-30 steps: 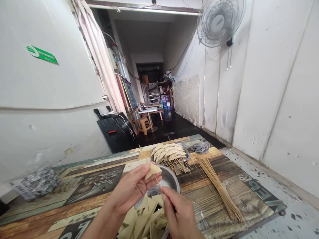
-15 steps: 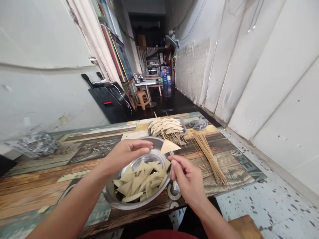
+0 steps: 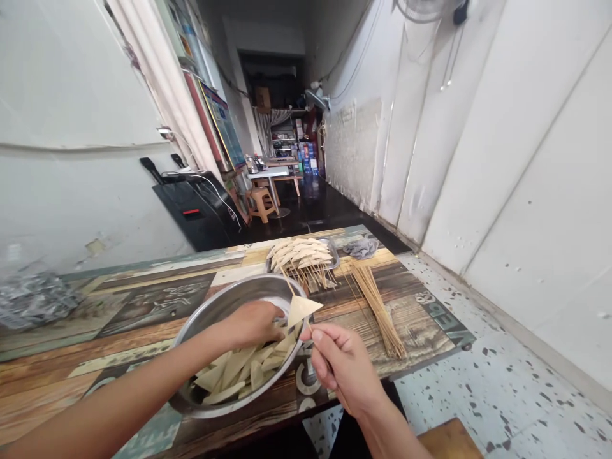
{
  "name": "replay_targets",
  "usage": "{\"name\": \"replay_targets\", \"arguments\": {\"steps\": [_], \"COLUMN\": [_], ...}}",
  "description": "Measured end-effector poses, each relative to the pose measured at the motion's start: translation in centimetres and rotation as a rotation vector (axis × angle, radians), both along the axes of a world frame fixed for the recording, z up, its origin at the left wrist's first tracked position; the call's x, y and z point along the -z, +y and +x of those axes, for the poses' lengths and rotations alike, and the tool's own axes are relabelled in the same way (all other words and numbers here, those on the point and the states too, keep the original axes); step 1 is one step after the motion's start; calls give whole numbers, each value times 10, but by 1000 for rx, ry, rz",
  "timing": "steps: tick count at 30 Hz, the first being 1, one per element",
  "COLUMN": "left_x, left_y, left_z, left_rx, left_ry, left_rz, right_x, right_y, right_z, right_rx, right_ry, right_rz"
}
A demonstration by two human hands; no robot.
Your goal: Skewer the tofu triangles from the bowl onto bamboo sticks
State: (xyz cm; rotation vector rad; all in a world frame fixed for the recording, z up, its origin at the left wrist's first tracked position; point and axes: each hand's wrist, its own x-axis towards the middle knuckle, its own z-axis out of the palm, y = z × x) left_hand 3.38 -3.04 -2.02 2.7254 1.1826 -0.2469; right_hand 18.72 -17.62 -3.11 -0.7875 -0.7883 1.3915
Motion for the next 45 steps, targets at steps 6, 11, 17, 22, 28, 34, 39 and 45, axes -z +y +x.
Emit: {"name": "replay_targets", "arguments": {"steps": [6,11,17,22,28,34,39,45], "left_x": [-8,-47,-56,-48,-46,-28,-8,-5], "left_y": [-1,-31,-54,-55,-50,-13,0,-3], "left_z": [-2,-4,-2,-7,-15,-29,-24,-5], "left_rx": [-53,27,-93,-246,-231,-189,-62,291], "left_ry": [-127,-748,-1149,-1213,-1122,-675,-97,-82], "left_rz": [-62,-843,-1134,-1083,-967,-222,-89,-54], "right_x": [4,4,1,1,1,3,6,8], "right_y": [-3,0,6,10,13,11,6,2], "right_z": [1,-3,-15,-22,-24,-13,-8,-6], "right_rx": [47,50,14,-6,11,189,207,200], "right_ry": [-61,-98,-153,-205,-270,-332,-370,-390], "right_rz": [15,28,39,38,14,-12,-38,-30]}}
